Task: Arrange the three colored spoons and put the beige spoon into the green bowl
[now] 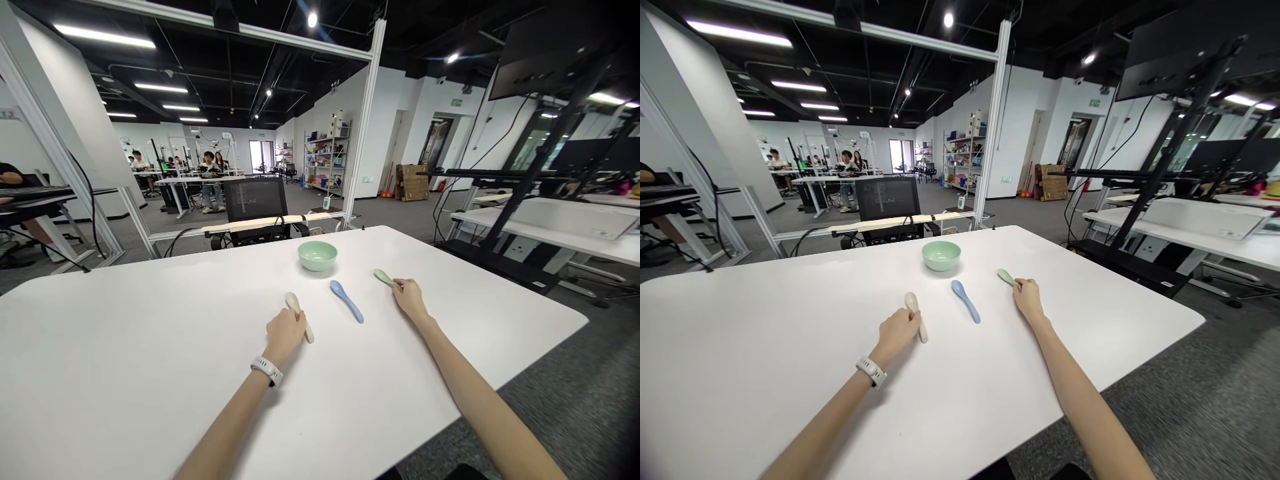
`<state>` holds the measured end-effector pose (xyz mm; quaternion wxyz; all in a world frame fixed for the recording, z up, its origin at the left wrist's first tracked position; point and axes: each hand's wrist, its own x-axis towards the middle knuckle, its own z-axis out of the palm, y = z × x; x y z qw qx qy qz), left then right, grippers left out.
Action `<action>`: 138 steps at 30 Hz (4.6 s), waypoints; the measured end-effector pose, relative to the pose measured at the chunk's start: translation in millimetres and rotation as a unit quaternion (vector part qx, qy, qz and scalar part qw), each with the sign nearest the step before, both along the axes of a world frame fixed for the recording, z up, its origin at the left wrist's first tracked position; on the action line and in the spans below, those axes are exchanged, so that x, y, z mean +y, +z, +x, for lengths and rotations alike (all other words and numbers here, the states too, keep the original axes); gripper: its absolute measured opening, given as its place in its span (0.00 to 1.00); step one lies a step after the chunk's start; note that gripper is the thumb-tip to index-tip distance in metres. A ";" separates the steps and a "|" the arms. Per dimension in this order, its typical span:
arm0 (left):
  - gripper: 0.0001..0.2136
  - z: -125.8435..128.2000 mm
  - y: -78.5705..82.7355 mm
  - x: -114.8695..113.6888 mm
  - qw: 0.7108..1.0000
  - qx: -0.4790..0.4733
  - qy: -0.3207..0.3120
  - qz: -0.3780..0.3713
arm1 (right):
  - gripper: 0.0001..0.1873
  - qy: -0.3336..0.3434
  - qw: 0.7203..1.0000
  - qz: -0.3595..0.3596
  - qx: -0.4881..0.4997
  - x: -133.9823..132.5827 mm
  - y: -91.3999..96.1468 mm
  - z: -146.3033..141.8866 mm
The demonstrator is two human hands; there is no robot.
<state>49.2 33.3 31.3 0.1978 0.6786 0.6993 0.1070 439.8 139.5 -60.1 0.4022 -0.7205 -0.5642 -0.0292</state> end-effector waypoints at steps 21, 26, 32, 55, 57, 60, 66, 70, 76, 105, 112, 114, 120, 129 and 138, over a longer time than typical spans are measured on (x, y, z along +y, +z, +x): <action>0.23 -0.7 4.3 -2.4 1.000 -0.018 0.007 0.000 | 0.19 -0.015 1.000 -0.006 0.003 -2.3 1.0 -3.3; 0.25 0.3 2.7 -2.8 1.000 -0.011 0.003 0.006 | 0.20 -0.022 1.000 -0.011 0.002 -1.3 0.6 -3.3; 0.31 0.3 -0.7 -2.0 1.000 0.005 -0.013 0.025 | 0.21 -0.028 0.999 0.029 0.002 -1.7 -0.2 -2.7; 0.38 -323.4 -79.6 -13.7 0.962 0.188 0.104 0.172 | 0.25 0.280 0.952 -0.081 -0.088 8.9 13.6 -88.3; 0.39 -322.7 -80.6 -14.2 0.963 0.183 0.108 0.168 | 0.25 0.278 0.953 -0.079 -0.088 7.8 13.6 -87.5; 0.40 -321.8 -80.6 -15.8 0.965 0.176 0.113 0.161 | 0.25 0.276 0.954 -0.079 -0.087 7.7 14.0 -87.2; 0.38 -324.5 -82.3 -16.4 0.964 0.165 0.118 0.174 | 0.24 0.279 0.955 -0.074 -0.075 9.2 11.8 -87.5; 0.38 -326.0 -83.5 -16.0 0.964 0.163 0.114 0.176 | 0.23 0.281 0.955 -0.072 -0.069 9.7 10.8 -87.2; 0.37 -332.1 -89.8 -13.3 0.965 0.178 0.097 0.169 | 0.24 0.280 0.954 -0.075 -0.079 9.6 10.9 -86.9; 0.38 -329.7 -89.9 -15.0 0.964 0.180 0.100 0.170 | 0.17 0.368 0.916 -0.156 -0.011 -92.8 84.8 -250.5; 0.38 -331.7 -92.1 -13.3 0.962 0.185 0.094 0.177 | 0.13 0.364 0.919 -0.153 -0.008 -97.5 76.8 -260.0; 0.38 -332.1 -92.8 -13.4 0.961 0.185 0.096 0.180 | 0.12 0.356 0.926 -0.128 0.004 -84.9 82.5 -250.3; 0.39 -331.2 -92.8 -13.5 0.962 0.188 0.104 0.168 | 0.11 0.286 0.954 -0.065 -0.057 -12.2 130.0 -215.2; 0.38 -325.0 -86.9 -16.2 0.966 0.169 0.106 0.166 | 0.15 0.171 0.942 -0.193 -0.215 57.7 158.7 -216.2; 0.35 -320.3 -83.2 -19.8 0.963 0.171 0.105 0.179 | 0.15 0.141 0.941 -0.209 -0.227 68.7 150.8 -220.9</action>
